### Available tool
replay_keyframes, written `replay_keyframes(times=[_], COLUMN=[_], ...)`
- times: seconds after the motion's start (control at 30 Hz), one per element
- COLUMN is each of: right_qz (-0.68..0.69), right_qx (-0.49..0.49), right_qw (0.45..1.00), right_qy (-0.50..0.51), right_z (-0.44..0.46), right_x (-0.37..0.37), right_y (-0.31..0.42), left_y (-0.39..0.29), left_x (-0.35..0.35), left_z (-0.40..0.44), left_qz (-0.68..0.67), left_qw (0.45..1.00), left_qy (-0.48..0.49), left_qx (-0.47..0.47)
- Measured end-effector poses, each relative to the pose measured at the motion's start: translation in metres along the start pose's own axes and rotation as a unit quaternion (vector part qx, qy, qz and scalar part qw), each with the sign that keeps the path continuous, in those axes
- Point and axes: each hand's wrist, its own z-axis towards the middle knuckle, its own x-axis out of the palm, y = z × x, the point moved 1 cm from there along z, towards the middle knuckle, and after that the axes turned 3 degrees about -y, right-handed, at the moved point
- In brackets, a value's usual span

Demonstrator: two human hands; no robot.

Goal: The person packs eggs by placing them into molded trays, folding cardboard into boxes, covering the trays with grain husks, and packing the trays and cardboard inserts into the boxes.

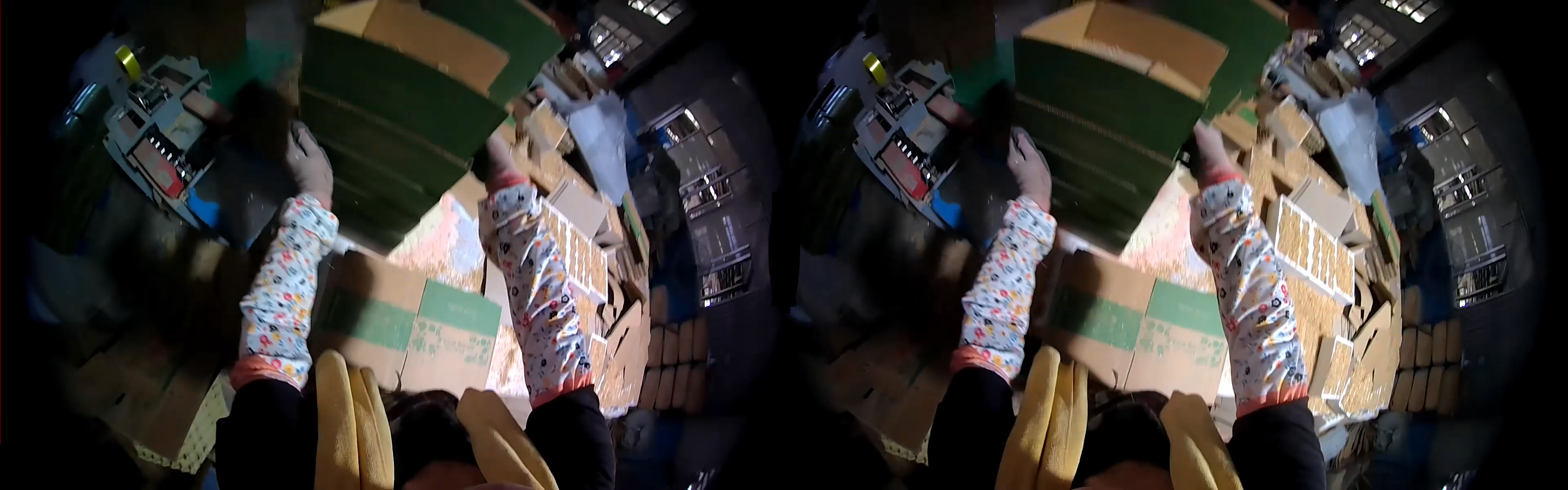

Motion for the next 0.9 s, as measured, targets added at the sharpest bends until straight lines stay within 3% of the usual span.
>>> replay_keyframes(times=[0.03, 0.07, 0.1, 0.13, 0.17, 0.2, 0.27, 0.3, 0.33, 0.37, 0.43, 0.47, 0.5, 0.53, 0.57, 0.6, 0.63, 0.67, 0.7, 0.73, 0.77, 0.8, 0.83, 0.87, 0.9], right_qz=[-0.103, -0.212, -0.300, -0.389, -0.414, -0.502, -0.658, -0.446, -0.364, -0.331, -0.192, -0.101, 0.001, 0.102, 0.089, -0.019, -0.136, 0.018, -0.029, -0.085, -0.052, -0.024, -0.037, -0.052, -0.028], right_qx=[-0.096, -0.199, -0.297, -0.370, -0.270, -0.246, -0.151, 0.090, 0.274, 0.172, 0.231, 0.184, 0.140, 0.101, -0.024, -0.089, -0.176, -0.156, -0.196, -0.222, -0.207, -0.195, -0.143, -0.090, -0.095], right_qw=[0.990, 0.956, 0.907, 0.843, 0.867, 0.817, 0.686, 0.861, 0.882, 0.920, 0.939, 0.964, 0.979, 0.982, 0.975, 0.959, 0.913, 0.908, 0.907, 0.914, 0.936, 0.953, 0.965, 0.974, 0.972], right_qy=[0.025, 0.030, 0.014, 0.023, -0.065, -0.141, -0.270, -0.225, -0.124, -0.125, -0.166, -0.161, -0.148, -0.126, -0.200, -0.268, -0.343, -0.389, -0.372, -0.330, -0.280, -0.230, -0.216, -0.199, -0.211], right_z=[-0.016, -0.032, -0.048, -0.099, -0.148, -0.200, -0.307, -0.351, -0.388, -0.418, -0.437, -0.436, -0.435, -0.435, -0.429, -0.415, -0.396, -0.375, -0.359, -0.353, -0.343, -0.333, -0.318, -0.302, -0.287], right_x=[-0.019, -0.038, -0.057, -0.079, -0.115, -0.150, -0.218, -0.243, -0.228, -0.251, -0.244, -0.248, -0.251, -0.254, -0.263, -0.279, -0.294, -0.266, -0.257, -0.252, -0.255, -0.266, -0.278, -0.291, -0.282], right_y=[-0.011, -0.021, -0.032, -0.044, -0.069, -0.111, -0.193, -0.240, -0.227, -0.269, -0.183, -0.147, -0.111, -0.075, -0.075, -0.076, -0.088, -0.067, -0.064, -0.052, -0.045, -0.038, -0.046, -0.055, -0.052], left_y=[-0.005, -0.010, -0.014, -0.026, -0.034, -0.022, -0.006, 0.017, -0.011, -0.029, -0.090, -0.137, -0.169, -0.195, -0.214, -0.226, -0.219, -0.212, -0.175, -0.160, -0.145, -0.149, -0.155, -0.200, -0.201], left_x=[-0.020, -0.045, -0.066, -0.098, -0.131, -0.172, -0.241, -0.270, -0.257, -0.248, -0.209, -0.180, -0.161, -0.143, -0.124, -0.106, -0.092, -0.077, -0.063, -0.048, -0.033, -0.018, -0.015, -0.012, -0.019], left_z=[-0.001, -0.005, -0.020, -0.043, -0.070, -0.096, -0.168, -0.200, -0.230, -0.226, -0.211, -0.201, -0.194, -0.191, -0.189, -0.190, -0.202, -0.211, -0.200, -0.185, -0.171, -0.179, -0.200, -0.250, -0.283], left_qz=[0.101, 0.116, 0.143, 0.212, 0.303, 0.450, 0.640, 0.464, 0.577, 0.563, 0.509, 0.467, 0.468, 0.396, 0.373, 0.343, 0.316, 0.370, 0.358, 0.323, 0.284, 0.378, 0.477, 0.544, 0.560], left_qw=[0.988, 0.976, 0.963, 0.939, 0.898, 0.811, 0.683, 0.789, 0.685, 0.672, 0.662, 0.658, 0.629, 0.652, 0.649, 0.630, 0.696, 0.730, 0.770, 0.769, 0.765, 0.741, 0.593, 0.452, 0.350], left_qy=[0.071, 0.179, 0.211, 0.271, 0.298, 0.305, 0.340, 0.400, 0.434, 0.471, 0.546, 0.590, 0.611, 0.638, 0.663, 0.673, 0.628, 0.565, 0.503, 0.543, 0.578, 0.550, 0.585, 0.587, 0.611], left_qx=[0.091, 0.046, 0.082, 0.023, 0.114, 0.216, 0.096, -0.049, -0.096, -0.099, -0.066, -0.032, 0.109, 0.107, -0.034, -0.177, -0.148, -0.107, -0.162, -0.095, -0.029, 0.070, 0.280, 0.394, 0.437])
